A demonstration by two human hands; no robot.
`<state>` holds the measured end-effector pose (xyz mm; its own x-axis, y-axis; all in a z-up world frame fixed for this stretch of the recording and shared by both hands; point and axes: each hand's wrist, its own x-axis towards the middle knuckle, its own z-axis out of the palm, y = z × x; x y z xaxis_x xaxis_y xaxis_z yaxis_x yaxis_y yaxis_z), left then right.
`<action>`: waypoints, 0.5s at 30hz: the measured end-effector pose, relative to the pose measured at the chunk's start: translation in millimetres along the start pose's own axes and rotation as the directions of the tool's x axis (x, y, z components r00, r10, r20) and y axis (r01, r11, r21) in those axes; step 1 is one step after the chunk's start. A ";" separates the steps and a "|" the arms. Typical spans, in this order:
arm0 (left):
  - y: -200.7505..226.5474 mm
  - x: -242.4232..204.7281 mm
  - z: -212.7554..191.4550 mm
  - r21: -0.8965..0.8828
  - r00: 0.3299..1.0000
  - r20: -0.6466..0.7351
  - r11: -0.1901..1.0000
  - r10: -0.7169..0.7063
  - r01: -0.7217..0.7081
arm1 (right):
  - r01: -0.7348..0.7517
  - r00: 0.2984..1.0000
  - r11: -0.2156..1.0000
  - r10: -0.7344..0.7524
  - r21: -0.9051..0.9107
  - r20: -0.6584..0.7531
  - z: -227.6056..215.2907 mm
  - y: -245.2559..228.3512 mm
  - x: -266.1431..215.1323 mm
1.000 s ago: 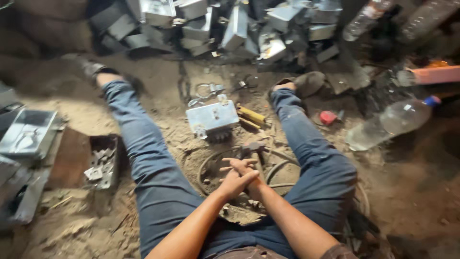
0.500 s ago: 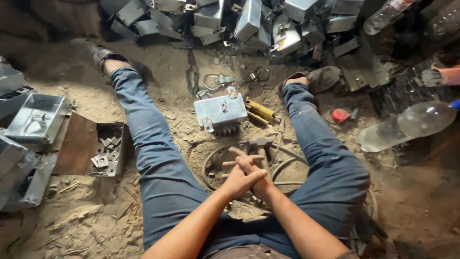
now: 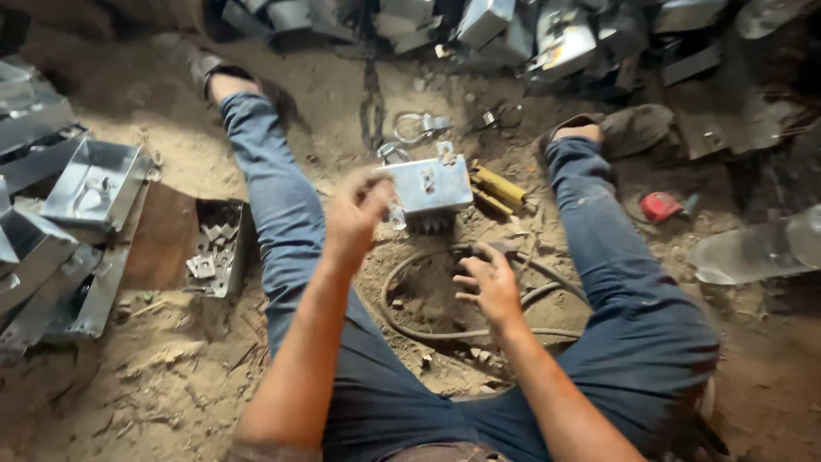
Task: The person sits on the ground and uses a welding torch to attach small metal brackets to a rectangular metal box. They pick up brackets, position them on the box, and weld them in place, creating bright sparks. After welding, they inspect the box and place it on a nearby stack of similar boxes.
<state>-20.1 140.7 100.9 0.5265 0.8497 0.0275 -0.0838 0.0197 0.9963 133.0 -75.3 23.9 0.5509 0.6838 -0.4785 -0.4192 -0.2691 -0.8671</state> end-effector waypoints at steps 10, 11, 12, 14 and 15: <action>-114.9 63.7 -39.9 -0.276 0.948 -0.253 0.953 -0.194 0.121 | 0.023 0.999 1.000 -0.023 -0.004 0.023 -6.9 23.2 20.8; -122.1 63.5 -39.8 -0.263 0.956 -0.240 0.959 -0.171 0.106 | 0.007 1.000 1.000 -0.007 -0.008 0.014 -6.6 23.4 18.3; -126.5 66.4 -41.6 -0.247 0.963 -0.231 0.966 -0.141 0.082 | -0.003 1.000 1.000 0.004 -0.012 0.013 -4.1 23.0 18.3; -131.7 71.8 -44.0 -0.197 0.971 -0.221 0.979 -0.094 0.050 | -0.005 1.000 1.000 0.005 -0.023 0.019 1.9 22.7 17.0; -132.7 74.7 -45.0 -0.164 0.972 -0.220 0.986 -0.079 0.043 | 0.005 1.000 1.000 -0.004 -0.031 0.025 4.7 22.8 16.8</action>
<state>-7.7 225.2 -33.0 0.3320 0.9407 -0.0696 -0.1988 0.1419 0.9697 129.3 -66.7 -3.3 0.5340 0.7018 -0.4715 -0.3945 -0.2865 -0.8731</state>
